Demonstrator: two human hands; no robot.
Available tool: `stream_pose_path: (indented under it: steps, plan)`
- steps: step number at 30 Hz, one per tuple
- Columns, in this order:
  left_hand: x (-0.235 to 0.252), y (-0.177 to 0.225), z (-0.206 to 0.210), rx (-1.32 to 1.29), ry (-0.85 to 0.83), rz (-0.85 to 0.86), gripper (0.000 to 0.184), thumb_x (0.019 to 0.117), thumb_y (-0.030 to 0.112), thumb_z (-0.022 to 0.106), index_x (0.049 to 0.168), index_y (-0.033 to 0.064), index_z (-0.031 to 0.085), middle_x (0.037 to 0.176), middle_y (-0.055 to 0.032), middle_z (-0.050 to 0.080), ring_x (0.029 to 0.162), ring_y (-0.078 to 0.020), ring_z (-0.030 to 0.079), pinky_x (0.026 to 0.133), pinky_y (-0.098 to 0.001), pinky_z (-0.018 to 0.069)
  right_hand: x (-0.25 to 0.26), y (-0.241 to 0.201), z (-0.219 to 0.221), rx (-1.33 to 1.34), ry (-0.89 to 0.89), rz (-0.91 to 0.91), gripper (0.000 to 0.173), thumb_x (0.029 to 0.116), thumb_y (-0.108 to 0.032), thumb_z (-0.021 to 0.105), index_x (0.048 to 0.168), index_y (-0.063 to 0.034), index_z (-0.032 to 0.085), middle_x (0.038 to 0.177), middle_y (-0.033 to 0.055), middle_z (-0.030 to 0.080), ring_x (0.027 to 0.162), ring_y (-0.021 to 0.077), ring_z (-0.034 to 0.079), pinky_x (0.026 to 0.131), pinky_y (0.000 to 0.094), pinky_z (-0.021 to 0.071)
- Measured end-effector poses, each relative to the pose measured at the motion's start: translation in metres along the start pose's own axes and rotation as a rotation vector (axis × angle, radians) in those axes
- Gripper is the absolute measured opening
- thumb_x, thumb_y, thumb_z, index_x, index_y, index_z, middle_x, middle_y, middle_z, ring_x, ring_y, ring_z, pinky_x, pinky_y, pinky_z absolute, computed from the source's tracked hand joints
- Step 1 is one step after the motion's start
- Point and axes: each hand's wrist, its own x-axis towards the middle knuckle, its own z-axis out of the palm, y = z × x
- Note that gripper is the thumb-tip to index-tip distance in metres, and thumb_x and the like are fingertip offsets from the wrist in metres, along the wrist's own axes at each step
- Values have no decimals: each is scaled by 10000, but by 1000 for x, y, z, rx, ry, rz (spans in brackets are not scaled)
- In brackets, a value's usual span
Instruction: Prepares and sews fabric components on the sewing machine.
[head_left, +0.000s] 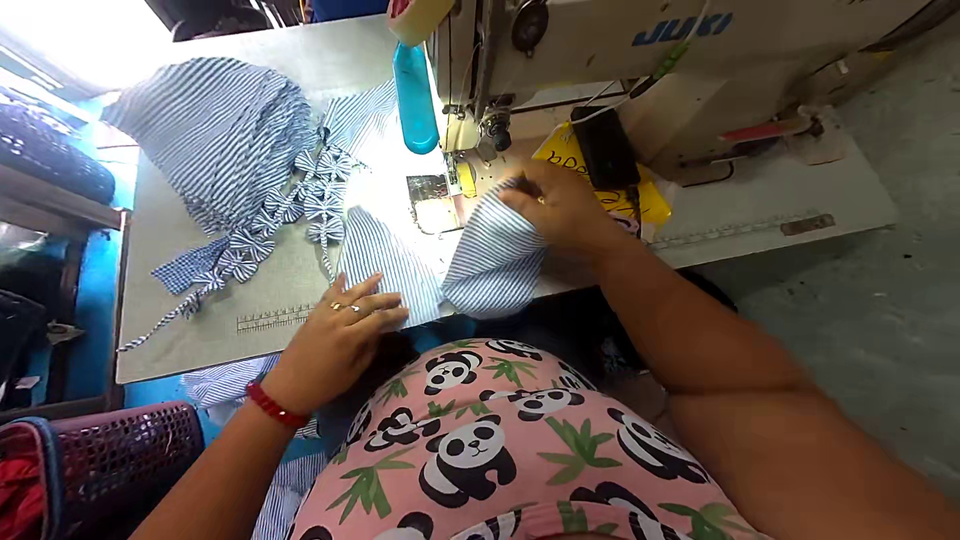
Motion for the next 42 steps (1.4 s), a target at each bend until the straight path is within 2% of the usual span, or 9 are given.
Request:
stream_pose_path:
  steps: [4, 8, 11, 16, 20, 25, 27, 35, 42]
  plan:
    - [-7, 17, 16, 135, 72, -85, 439, 981, 324, 579, 1335, 78, 659, 1414, -174, 614, 1404, -391, 499, 1159, -672, 319, -19, -1, 18, -427, 279, -145, 317, 1006, -235, 593, 1191, 1, 695, 1169, 231, 679, 1136, 412, 631, 966, 561, 503]
    - [0, 23, 47, 287, 281, -18, 313, 1062, 259, 540, 1261, 97, 719, 1261, -121, 722, 1227, -296, 661, 1046, -458, 506, -100, 7, 43, -384, 1, -575, 333, 1039, -354, 569, 1213, -117, 725, 1209, 113, 717, 1190, 285, 638, 1022, 460, 487]
    - [-4, 18, 44, 216, 363, 1, 238, 1039, 128, 544, 1108, 72, 764, 1102, -109, 774, 1122, -274, 718, 957, -400, 563, -124, 31, 50, -466, -102, -638, 364, 1053, -61, 477, 1374, -113, 640, 1382, 100, 664, 1341, 278, 581, 1133, 447, 440]
    - [-1, 24, 23, -175, 505, -368, 191, 980, 121, 615, 1026, -14, 742, 962, -119, 745, 889, -157, 711, 834, -331, 576, -113, 14, 43, -335, 98, -578, 225, 1022, -56, 532, 1086, -87, 745, 998, 74, 783, 989, 196, 734, 982, 382, 531]
    - [15, 28, -8, -580, 576, -556, 135, 897, 86, 750, 987, 53, 654, 881, 62, 675, 760, 29, 631, 715, -179, 554, -85, -46, 24, -44, -25, -504, 185, 967, -112, 568, 961, -74, 749, 846, 40, 744, 882, 165, 699, 930, 361, 525]
    - [24, 16, -52, -385, 741, -230, 115, 1017, 124, 625, 1063, 33, 679, 1034, 49, 702, 993, 5, 665, 906, -206, 556, -59, -105, -16, 533, -514, -769, 214, 1042, -100, 506, 1005, -14, 699, 908, 87, 683, 942, 152, 639, 891, 308, 504]
    - [29, 22, -82, -69, 785, -59, 211, 1034, 121, 602, 1034, -72, 689, 1083, -152, 708, 1112, -141, 658, 992, -295, 507, -49, -115, -19, 518, -409, -788, 198, 1032, -111, 544, 1002, -24, 719, 984, 74, 698, 1015, 126, 648, 899, 273, 535]
    - [63, 73, -96, -514, 612, -7, 95, 1001, 91, 620, 1016, 42, 700, 982, 68, 690, 894, 28, 648, 801, -154, 550, -13, -133, 17, 316, 29, -729, 117, 930, -138, 663, 902, -101, 770, 1409, 232, 558, 1461, 346, 396, 1214, 456, 341]
    - [63, 84, -67, -751, 682, -173, 251, 1089, 279, 494, 938, 187, 672, 871, 134, 650, 796, 43, 629, 713, -156, 546, -15, -123, 28, 248, 119, -508, 168, 975, -99, 591, 1023, -2, 720, 1031, 97, 661, 972, 118, 640, 828, 239, 546]
